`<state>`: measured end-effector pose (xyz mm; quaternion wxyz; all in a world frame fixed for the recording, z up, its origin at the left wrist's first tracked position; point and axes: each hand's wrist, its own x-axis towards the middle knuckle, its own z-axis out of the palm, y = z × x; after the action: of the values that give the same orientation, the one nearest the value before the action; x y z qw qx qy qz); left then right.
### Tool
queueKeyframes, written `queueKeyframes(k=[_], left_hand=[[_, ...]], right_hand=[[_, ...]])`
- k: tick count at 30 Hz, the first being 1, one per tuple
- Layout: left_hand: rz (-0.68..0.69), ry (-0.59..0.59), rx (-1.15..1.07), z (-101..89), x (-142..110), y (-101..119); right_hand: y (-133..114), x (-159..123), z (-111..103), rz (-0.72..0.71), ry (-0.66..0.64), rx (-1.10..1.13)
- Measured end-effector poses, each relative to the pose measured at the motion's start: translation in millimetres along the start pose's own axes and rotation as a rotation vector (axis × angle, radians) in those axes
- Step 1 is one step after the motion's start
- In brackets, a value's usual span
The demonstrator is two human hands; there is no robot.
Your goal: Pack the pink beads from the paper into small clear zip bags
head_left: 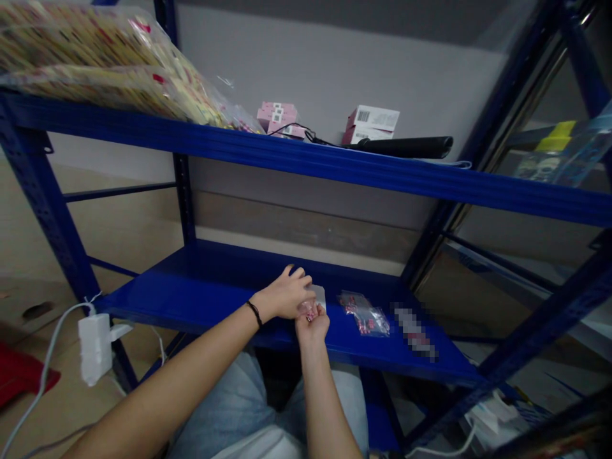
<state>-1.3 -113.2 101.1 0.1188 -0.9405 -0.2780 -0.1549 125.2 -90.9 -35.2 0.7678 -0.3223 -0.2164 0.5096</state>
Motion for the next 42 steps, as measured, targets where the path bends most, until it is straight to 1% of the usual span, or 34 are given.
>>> queueKeyframes(k=[2, 4, 5, 7, 8, 11, 14, 16, 17, 19, 21, 23, 25, 26, 28, 29, 31, 33, 34, 35, 36, 37, 39, 40, 42], left_hand=[[-0.147, 0.061, -0.129, 12.1, -14.6, -22.2], [-0.347, 0.107, -0.243, 32.7, -32.8, -47.1], [-0.456, 0.125, -0.266, 45.2, -41.9, -59.2], [-0.640, 0.092, -0.276, 70.7, -57.5, -80.1], [-0.695, 0.054, -0.272, 82.1, -62.8, -88.3], [-0.757, 0.040, -0.244, 106.3, -67.4, -101.8], [-0.822, 0.139, -0.144, 118.6, -61.0, -99.2], [-0.808, 0.213, -0.096, 125.3, -56.7, -88.9], [-0.762, 0.231, -0.098, 128.9, -55.4, -81.7], [-0.628, 0.225, -0.135, 135.4, -54.9, -65.0], [-0.553, 0.210, -0.150, 139.3, -55.9, -49.3], [-0.567, 0.203, -0.144, 139.1, -56.7, -37.7], [-0.594, 0.200, -0.146, 135.5, -56.5, -29.6], [-0.584, 0.194, -0.153, 133.2, -56.1, -26.0], [-0.526, 0.179, -0.169, 129.0, -55.4, -18.3], [-0.488, 0.170, -0.178, 127.6, -55.3, -14.1], [-0.428, 0.155, -0.200, 127.1, -55.8, -6.2], [-0.409, 0.142, -0.223, 128.8, -56.7, -0.8], [-0.410, 0.134, -0.235, 130.2, -57.1, 0.5], [-0.415, 0.125, -0.247, 131.8, -57.3, 1.0], [-0.422, 0.118, -0.262, 133.3, -57.2, 0.8], [-0.428, 0.112, -0.280, 134.7, -56.9, 0.5], [-0.444, 0.119, -0.320, 135.5, -55.8, 0.5], [-0.456, 0.136, -0.341, 134.4, -55.2, 1.8], [-0.478, 0.194, -0.383, 128.1, -54.7, 7.5]], right_hand=[[-10.7, 21.0, -1.8, -0.050, 0.025, -0.226], [-24.1, 46.2, -0.7, -0.126, 0.027, -0.567], [-29.7, 58.7, 1.3, -0.147, 0.021, -0.677], [-35.4, 79.6, 7.0, -0.168, -0.016, -0.834], [-34.7, 86.8, 10.1, -0.173, -0.045, -0.885], [-20.3, 93.9, 16.5, -0.210, -0.161, -1.108], [0.8, 87.6, 16.1, -0.263, -0.245, -1.286], [10.5, 82.5, 13.7, -0.324, -0.292, -1.411], [13.1, 80.5, 12.5, -0.381, -0.322, -1.512], [14.5, 77.0, 10.5, -0.532, -0.386, -1.764], [13.3, 73.1, 9.6, -0.664, -0.428, -1.963], [12.0, 67.7, 10.4, -0.704, -0.442, -2.006], [9.5, 62.0, 13.0, -0.701, -0.449, -1.951], [6.0, 59.9, 14.5, -0.696, -0.449, -1.887], [-9.8, 59.6, 15.0, -0.690, -0.421, -1.676], [-23.6, 61.9, 12.2, -0.692, -0.384, -1.560], [-63.1, 70.9, -3.4, -0.693, -0.263, -1.394], [-112.1, 82.3, -33.3, -0.665, -0.090, -1.491], [-136.5, 87.1, -51.9, -0.608, -0.001, -1.570], [-158.6, 90.4, -71.0, -0.522, 0.054, -1.674], [-176.9, 91.9, -89.3, -0.402, 0.095, -1.786], [-190.6, 91.5, -105.5, -0.299, 0.087, -1.865], [-203.5, 87.3, -128.7, -0.161, 0.042, -1.944], [-204.1, 84.5, -135.3, -0.135, 0.023, -1.951], [-200.7, 79.9, -140.2, -0.134, 0.028, -1.944]])
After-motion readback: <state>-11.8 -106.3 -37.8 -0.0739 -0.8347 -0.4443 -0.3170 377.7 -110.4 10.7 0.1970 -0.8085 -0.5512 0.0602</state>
